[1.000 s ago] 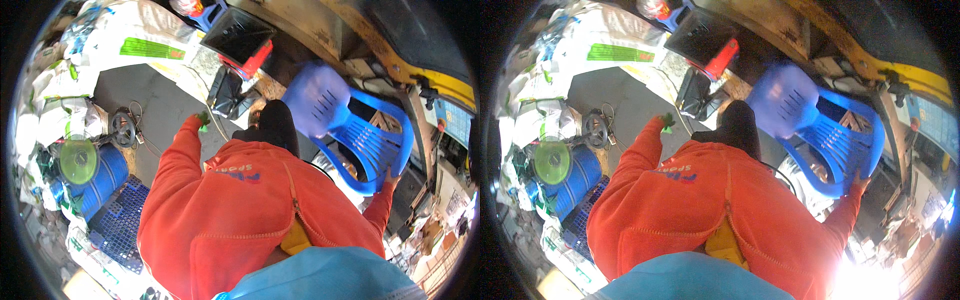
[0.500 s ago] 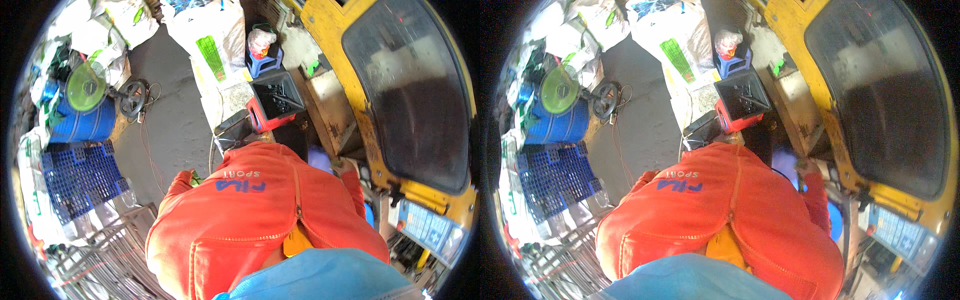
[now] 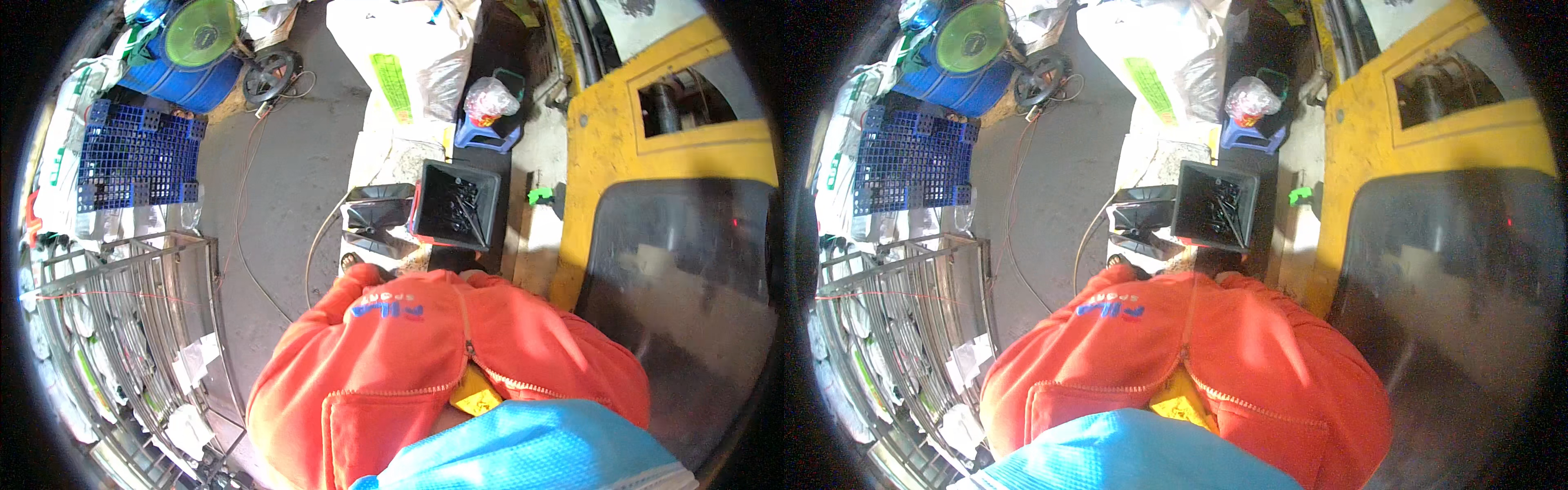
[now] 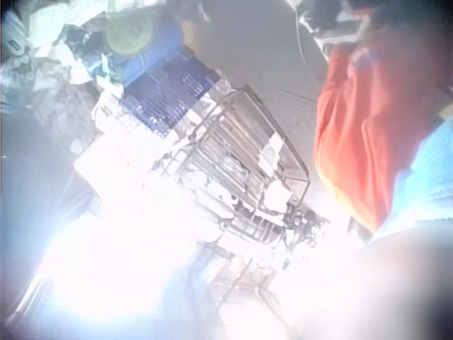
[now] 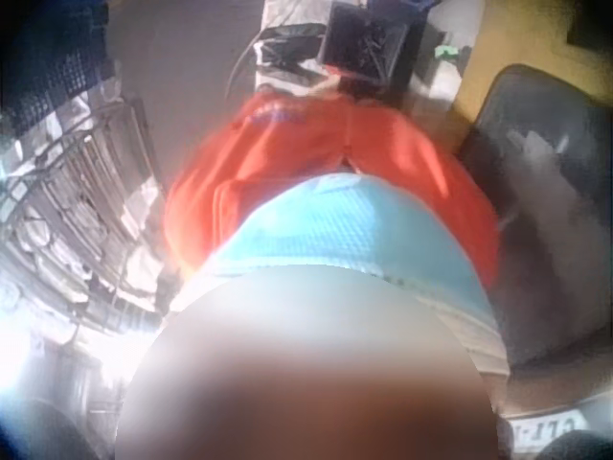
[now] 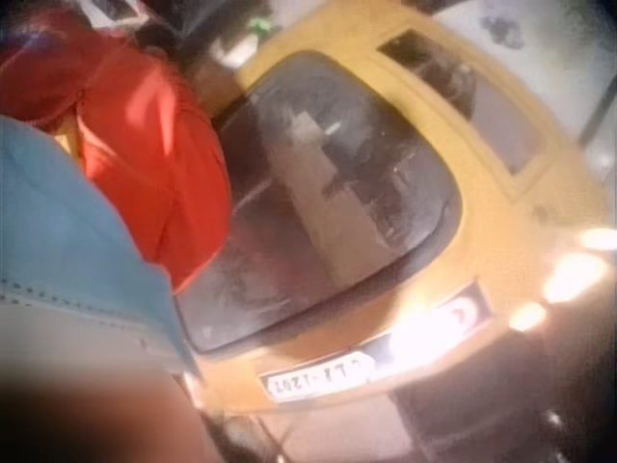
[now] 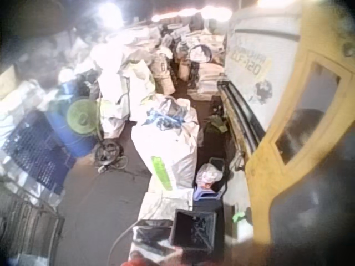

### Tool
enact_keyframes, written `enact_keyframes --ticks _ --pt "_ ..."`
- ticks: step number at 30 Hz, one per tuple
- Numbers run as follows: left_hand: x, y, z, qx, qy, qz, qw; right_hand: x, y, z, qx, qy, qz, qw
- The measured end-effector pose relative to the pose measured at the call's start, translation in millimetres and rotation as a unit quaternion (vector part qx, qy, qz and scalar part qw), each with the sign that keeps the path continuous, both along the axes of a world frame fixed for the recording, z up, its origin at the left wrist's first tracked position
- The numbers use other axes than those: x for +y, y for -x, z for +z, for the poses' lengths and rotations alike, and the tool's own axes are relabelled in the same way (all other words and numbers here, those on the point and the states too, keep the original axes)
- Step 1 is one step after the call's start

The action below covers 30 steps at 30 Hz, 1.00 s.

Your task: The person ties a white plastic bag filled with dark items using a blue plastic strap. They repeatedly loop and tighten the strap around the bag, then place the tied bag on a blue plastic chair. Finally, they put on a pair of green gloves.

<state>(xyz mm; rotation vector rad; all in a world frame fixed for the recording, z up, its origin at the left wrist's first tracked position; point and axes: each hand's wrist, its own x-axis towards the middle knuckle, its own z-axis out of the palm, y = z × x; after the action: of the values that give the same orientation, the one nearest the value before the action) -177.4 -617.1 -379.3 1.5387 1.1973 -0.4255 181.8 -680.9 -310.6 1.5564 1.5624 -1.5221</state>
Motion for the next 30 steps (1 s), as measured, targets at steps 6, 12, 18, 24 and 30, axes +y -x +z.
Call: enact_keyframes --ticks 6,12,18,24,30 --pt "-29.5 67.7 34.2 -0.117 -0.059 -0.180 0.975 17.5 -10.6 -37.8 0.109 0.118 0.051 0.986" --pt "-39.4 86.2 52.3 -0.053 0.372 0.168 0.911 0.7 43.9 -147.8 0.213 0.175 0.083 0.958" --pt "-32.3 63.6 -55.5 -0.293 0.282 0.519 0.752 -56.0 121.2 -207.7 0.010 0.199 0.189 0.962" --pt "-39.1 83.7 -83.2 -0.386 0.326 0.729 0.463 -47.9 109.7 -230.6 0.104 0.251 0.151 0.951" --pt "-6.1 86.5 -61.3 -0.467 0.296 0.731 0.399 10.4 106.2 -221.0 0.082 0.210 0.187 0.956"
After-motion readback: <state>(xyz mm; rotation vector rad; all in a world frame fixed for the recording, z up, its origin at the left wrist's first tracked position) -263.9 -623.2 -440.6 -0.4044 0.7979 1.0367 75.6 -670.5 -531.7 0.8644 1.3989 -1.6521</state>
